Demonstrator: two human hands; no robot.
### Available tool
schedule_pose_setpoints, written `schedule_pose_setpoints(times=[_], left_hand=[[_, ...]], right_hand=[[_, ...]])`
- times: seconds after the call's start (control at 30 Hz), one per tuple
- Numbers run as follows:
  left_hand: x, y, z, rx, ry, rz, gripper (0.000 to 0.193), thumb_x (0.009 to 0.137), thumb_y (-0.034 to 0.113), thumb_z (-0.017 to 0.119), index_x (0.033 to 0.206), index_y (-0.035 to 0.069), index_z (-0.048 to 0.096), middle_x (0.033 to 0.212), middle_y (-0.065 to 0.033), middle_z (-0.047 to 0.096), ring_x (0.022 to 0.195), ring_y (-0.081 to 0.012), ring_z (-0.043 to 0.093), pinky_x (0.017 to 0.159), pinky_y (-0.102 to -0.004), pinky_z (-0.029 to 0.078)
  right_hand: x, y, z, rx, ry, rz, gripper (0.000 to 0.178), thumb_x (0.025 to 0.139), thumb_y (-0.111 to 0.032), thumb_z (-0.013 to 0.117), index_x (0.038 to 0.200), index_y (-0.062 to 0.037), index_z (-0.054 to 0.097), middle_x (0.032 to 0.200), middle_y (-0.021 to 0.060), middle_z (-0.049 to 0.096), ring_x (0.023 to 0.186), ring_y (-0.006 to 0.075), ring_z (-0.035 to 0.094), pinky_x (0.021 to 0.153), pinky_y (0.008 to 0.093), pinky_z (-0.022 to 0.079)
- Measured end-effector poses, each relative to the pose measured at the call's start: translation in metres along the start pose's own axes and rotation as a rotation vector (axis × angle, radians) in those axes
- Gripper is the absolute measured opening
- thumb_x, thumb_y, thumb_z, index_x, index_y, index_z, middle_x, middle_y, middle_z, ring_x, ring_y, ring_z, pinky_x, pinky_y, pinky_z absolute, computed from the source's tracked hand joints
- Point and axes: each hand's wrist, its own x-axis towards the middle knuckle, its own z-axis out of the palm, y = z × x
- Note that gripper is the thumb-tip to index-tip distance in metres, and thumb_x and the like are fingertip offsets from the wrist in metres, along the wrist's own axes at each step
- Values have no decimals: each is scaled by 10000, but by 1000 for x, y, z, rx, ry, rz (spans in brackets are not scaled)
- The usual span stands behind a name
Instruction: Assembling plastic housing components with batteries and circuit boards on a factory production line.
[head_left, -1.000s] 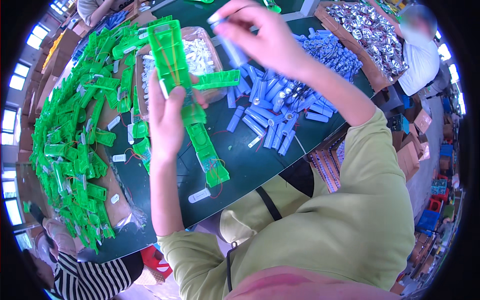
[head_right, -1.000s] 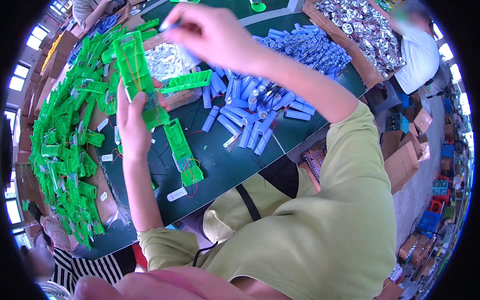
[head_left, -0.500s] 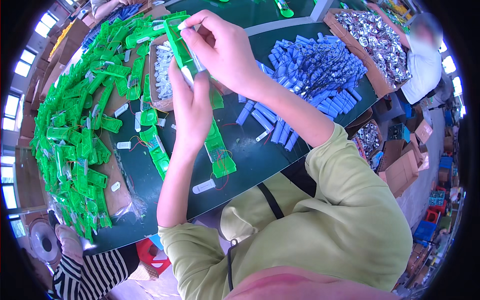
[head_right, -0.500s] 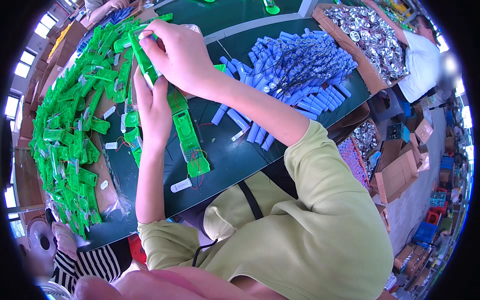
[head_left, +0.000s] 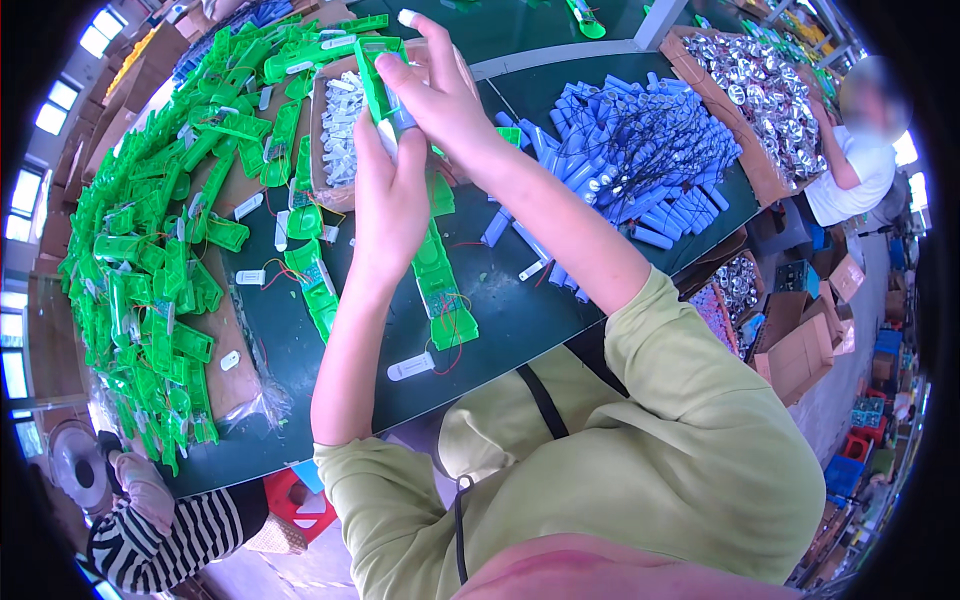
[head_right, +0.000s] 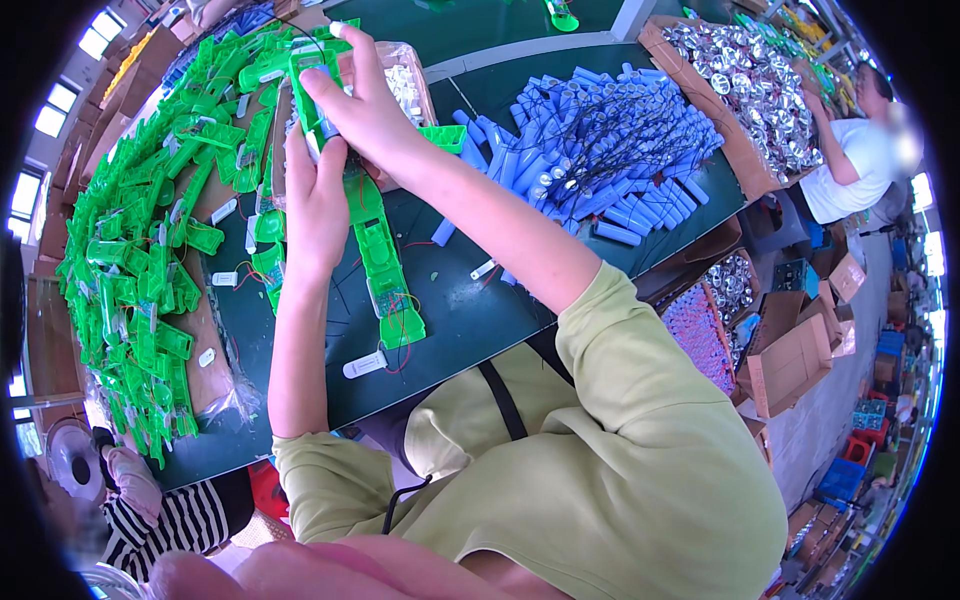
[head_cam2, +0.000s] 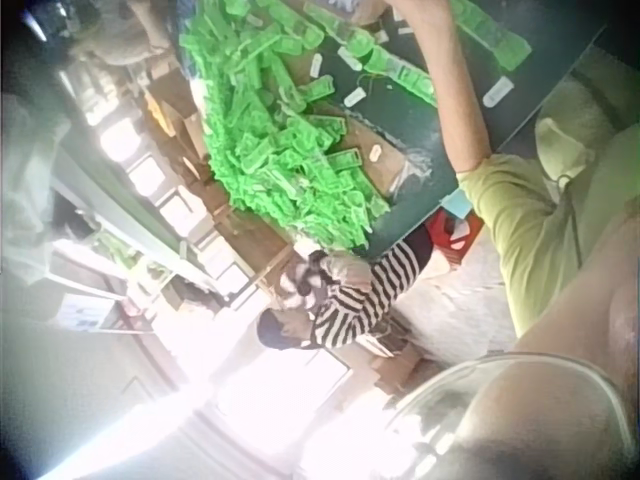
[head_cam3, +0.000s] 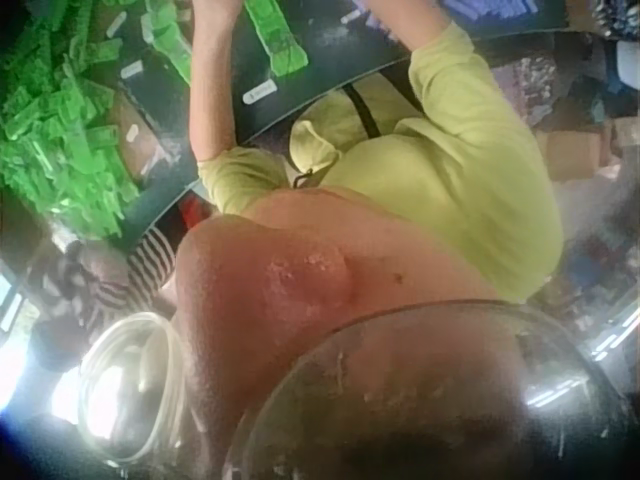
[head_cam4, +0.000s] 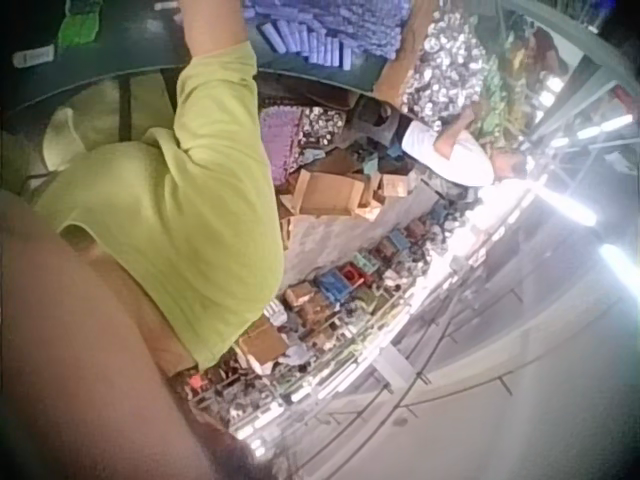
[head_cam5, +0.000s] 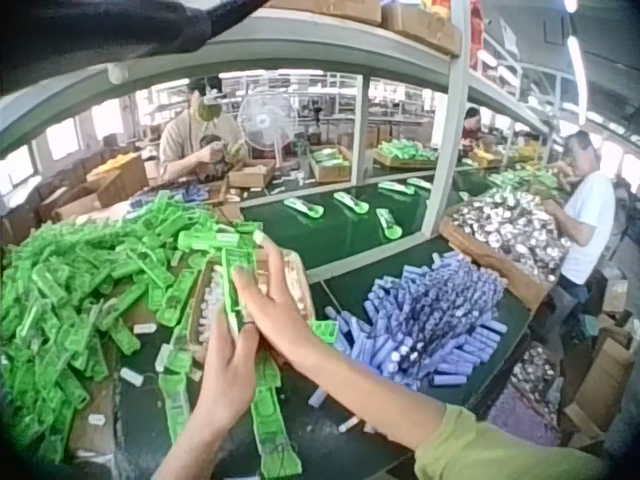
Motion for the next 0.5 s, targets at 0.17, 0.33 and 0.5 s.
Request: schedule_pose_setpoints(times=[0.17,0.33,0.5], left_hand=[[5,-27,-13,23,15,21,339,922,102,410,1239,-6,356,960,-80,548,770,-104,550,635,-241,460],[2,-1,-32,-304,70,-204,226,927,161,405,1099,22,452,912,-113,606,652,-141,594,533,-282,502],[20,29,-82,-228,324,-2,220,911,147,417,1041,-21,474,900,-143,612,633,-191,606,609,-333,532]], right_hand=[[-5,-14,7,177,-67,242,546,898,-337,562,1335,-113,324,1091,97,517,914,146,551,783,282,457],[18,-44,5,432,92,566,142,907,-92,520,1034,-46,474,827,30,548,734,105,541,622,245,439],[79,63,-27,-476,-507,97,375,879,-376,500,1053,-64,617,913,93,659,833,191,632,755,352,485]])
